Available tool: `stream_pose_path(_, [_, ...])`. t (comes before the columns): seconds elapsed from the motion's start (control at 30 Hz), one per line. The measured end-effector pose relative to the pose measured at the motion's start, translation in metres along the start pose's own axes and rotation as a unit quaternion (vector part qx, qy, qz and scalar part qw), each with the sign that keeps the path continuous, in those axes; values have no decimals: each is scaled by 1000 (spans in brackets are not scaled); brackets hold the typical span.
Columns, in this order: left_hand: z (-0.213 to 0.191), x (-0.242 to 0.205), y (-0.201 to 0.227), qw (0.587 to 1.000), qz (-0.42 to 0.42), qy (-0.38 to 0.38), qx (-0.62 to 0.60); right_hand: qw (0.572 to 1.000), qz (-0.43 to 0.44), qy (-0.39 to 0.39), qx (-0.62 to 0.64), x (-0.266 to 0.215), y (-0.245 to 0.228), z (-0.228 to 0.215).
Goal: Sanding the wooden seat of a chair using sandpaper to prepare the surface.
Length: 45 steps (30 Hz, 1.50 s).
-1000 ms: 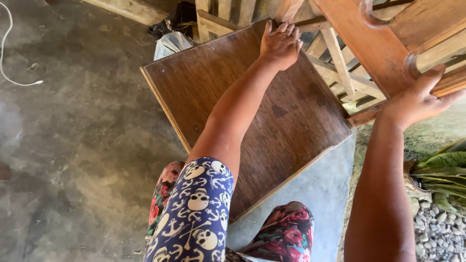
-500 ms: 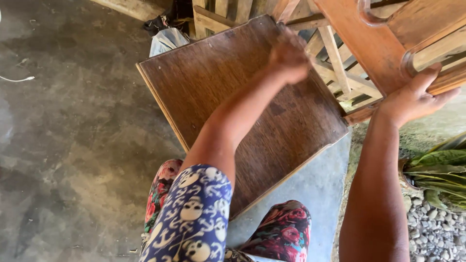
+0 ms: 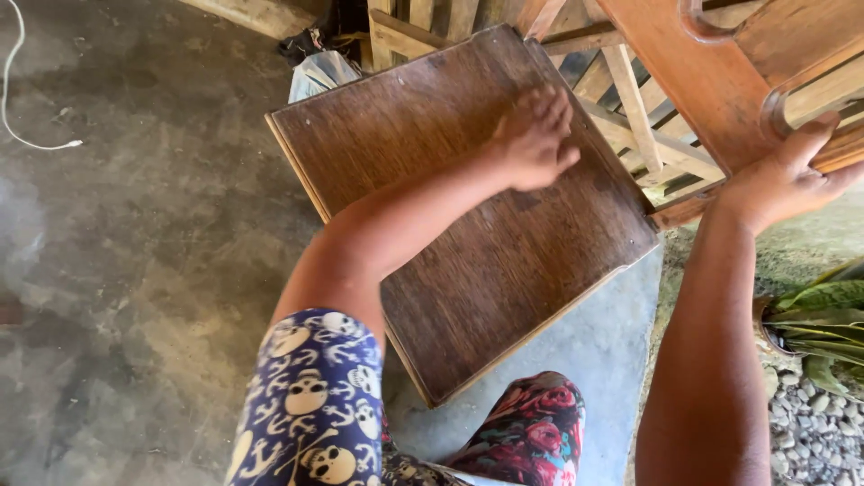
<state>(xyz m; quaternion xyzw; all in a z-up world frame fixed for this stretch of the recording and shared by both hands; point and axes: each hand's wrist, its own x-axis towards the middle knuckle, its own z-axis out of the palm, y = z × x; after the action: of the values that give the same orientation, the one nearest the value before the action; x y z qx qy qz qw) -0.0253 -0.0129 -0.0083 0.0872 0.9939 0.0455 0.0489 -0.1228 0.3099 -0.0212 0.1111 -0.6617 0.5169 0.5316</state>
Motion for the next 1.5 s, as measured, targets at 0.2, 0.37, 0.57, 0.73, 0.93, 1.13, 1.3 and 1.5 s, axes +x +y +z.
stream_pose_path(0.2, [19, 59, -65, 988, -110, 91, -52, 1000, 20, -3, -22, -2, 13, -4])
stream_pose_path(0.37, [22, 81, -73, 985, -147, 88, 25, 993, 63, -33, 98, 2, 0, -2])
stream_pose_path(0.57, [21, 97, -84, 983, -171, 66, 9, 980, 186, 17, 64, 1, -4, 5])
stream_pose_path(0.73, [-2, 45, -37, 988, -117, 87, 52, 998, 23, -11, -50, -3, 5, -2])
stream_pose_path(0.93, [56, -44, 142, 948, 313, 49, 20, 991, 128, -2, -28, 0, 9, -2])
stream_pose_path(1.13, [-6, 8, 21, 983, -5, 120, -137, 993, 115, -4, -23, 0, 18, -3])
stream_pose_path(1.3, [-12, -43, 84, 983, 49, 91, -151, 995, 71, -5, 67, 5, 3, 2])
stream_pose_path(1.5, [-5, -65, 101, 969, 224, 39, -91, 988, 156, 5, -12, 4, 20, -4])
